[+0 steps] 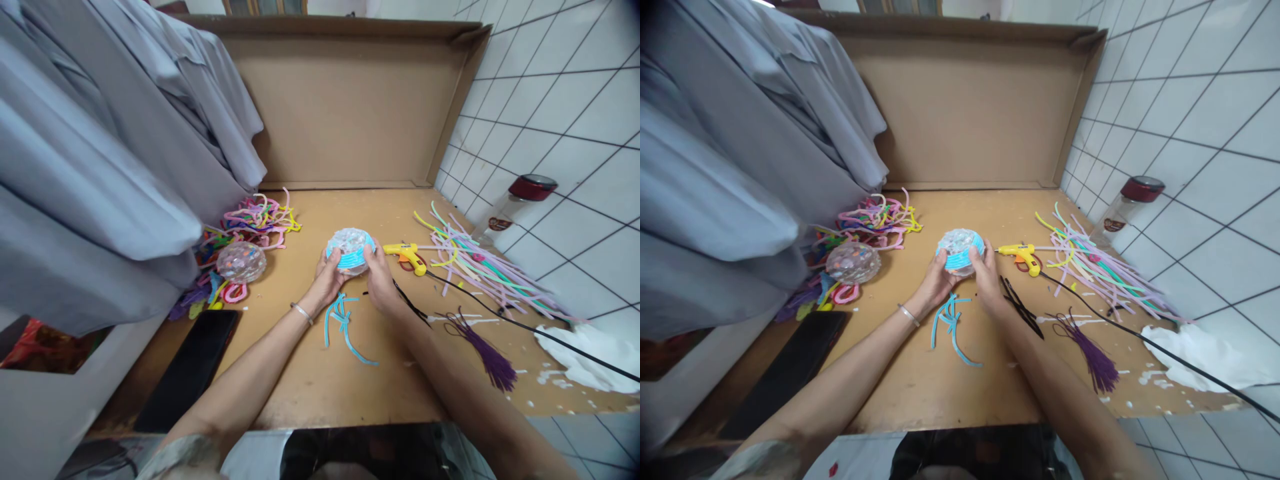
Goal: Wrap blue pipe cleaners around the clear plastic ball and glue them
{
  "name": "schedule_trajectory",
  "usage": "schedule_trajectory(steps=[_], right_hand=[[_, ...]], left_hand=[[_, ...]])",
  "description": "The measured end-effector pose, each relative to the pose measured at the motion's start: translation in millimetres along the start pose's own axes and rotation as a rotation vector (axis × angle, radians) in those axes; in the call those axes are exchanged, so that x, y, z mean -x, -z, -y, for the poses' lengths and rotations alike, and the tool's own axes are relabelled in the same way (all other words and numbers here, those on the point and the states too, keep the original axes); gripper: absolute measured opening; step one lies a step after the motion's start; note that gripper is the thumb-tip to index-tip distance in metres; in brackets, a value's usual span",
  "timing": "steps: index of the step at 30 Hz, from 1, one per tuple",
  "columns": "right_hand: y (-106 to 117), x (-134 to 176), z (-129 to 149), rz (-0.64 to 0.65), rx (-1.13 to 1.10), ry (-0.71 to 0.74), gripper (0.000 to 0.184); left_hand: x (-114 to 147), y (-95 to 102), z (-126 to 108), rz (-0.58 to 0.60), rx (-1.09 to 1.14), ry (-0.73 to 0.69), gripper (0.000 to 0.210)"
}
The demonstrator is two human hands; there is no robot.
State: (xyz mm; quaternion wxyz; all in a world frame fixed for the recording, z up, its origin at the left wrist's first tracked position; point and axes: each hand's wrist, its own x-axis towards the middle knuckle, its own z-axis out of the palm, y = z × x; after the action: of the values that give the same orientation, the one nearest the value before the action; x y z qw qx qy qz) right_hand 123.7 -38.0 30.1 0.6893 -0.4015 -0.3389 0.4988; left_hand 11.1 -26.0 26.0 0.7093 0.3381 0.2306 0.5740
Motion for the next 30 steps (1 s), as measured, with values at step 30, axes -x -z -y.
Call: schedule_trajectory(steps=[30], right_hand=[[11.3, -7.9, 21.8, 0.376, -0.154, -0.202, 0.050]], left_hand=[[-1.6, 1.1, -3.0, 0.224, -0.068, -0.108, 0.088]])
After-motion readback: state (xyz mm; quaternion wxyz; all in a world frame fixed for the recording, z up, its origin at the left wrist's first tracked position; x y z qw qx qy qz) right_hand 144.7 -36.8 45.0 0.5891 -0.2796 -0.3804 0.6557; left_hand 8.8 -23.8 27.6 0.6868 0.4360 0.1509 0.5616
